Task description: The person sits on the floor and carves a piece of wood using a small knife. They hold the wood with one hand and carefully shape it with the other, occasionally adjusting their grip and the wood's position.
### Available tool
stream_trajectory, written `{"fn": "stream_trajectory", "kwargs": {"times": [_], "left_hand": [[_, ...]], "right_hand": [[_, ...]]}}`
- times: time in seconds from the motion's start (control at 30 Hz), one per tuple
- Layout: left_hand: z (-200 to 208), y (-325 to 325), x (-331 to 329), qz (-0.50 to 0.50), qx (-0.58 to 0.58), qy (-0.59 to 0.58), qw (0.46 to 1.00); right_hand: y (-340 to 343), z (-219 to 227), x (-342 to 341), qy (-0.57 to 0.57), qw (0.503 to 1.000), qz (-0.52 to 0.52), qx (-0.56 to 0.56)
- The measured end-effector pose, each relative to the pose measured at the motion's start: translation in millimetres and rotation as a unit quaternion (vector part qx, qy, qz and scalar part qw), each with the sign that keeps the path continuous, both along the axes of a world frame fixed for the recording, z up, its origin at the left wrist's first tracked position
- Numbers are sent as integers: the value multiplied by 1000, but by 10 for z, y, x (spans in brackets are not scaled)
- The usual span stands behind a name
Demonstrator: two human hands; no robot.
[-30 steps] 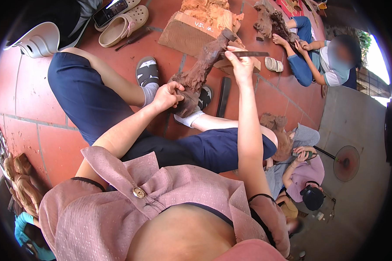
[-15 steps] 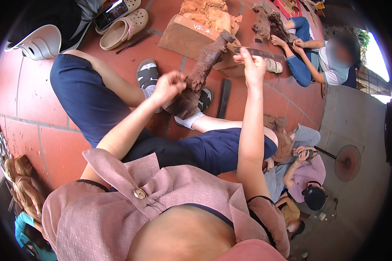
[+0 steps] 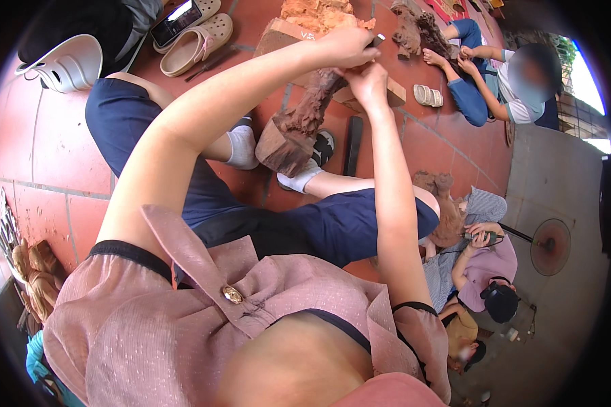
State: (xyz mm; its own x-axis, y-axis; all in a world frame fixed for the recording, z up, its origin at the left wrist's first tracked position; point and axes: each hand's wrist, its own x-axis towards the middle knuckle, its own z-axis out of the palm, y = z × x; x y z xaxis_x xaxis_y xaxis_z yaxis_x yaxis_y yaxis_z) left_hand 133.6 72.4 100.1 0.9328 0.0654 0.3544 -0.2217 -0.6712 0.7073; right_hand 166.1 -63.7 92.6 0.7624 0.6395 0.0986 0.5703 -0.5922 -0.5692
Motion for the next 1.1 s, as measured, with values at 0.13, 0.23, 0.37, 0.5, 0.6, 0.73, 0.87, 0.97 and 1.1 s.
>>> {"fn": "stream_trajectory", "kwargs": {"times": [0.13,0.23,0.37,0.5,0.6,0.73,0.87,0.97,1.1], "left_hand": [[85,13,-51,-22,5,23,999],[-65,32,-152,-9,-16,-29,999],[77,58,-149,43,-58,-47,996],[-82,80,-269,-11,-49,20,999],[-84,86,-242,35,-78,21,996],[7,92,-227,8,-39,36,999],[-67,83,-262,40,-67,25,997],[3,74,-242,40,-63,19,997],[-189,120,-156,-3,-39,45,998]], "right_hand": [[29,182,-134,-27,999,20,20],[-32,19,-112,-171,976,137,10],[141,184,37,-48,998,50,-14],[-3,34,-101,-192,969,150,-33],[155,165,-133,-77,993,47,-80],[71,72,-132,-121,988,82,-49],[128,87,-169,-158,984,71,-48],[112,50,-106,-69,996,53,-35],[29,-62,-170,-180,979,91,-26]]}}
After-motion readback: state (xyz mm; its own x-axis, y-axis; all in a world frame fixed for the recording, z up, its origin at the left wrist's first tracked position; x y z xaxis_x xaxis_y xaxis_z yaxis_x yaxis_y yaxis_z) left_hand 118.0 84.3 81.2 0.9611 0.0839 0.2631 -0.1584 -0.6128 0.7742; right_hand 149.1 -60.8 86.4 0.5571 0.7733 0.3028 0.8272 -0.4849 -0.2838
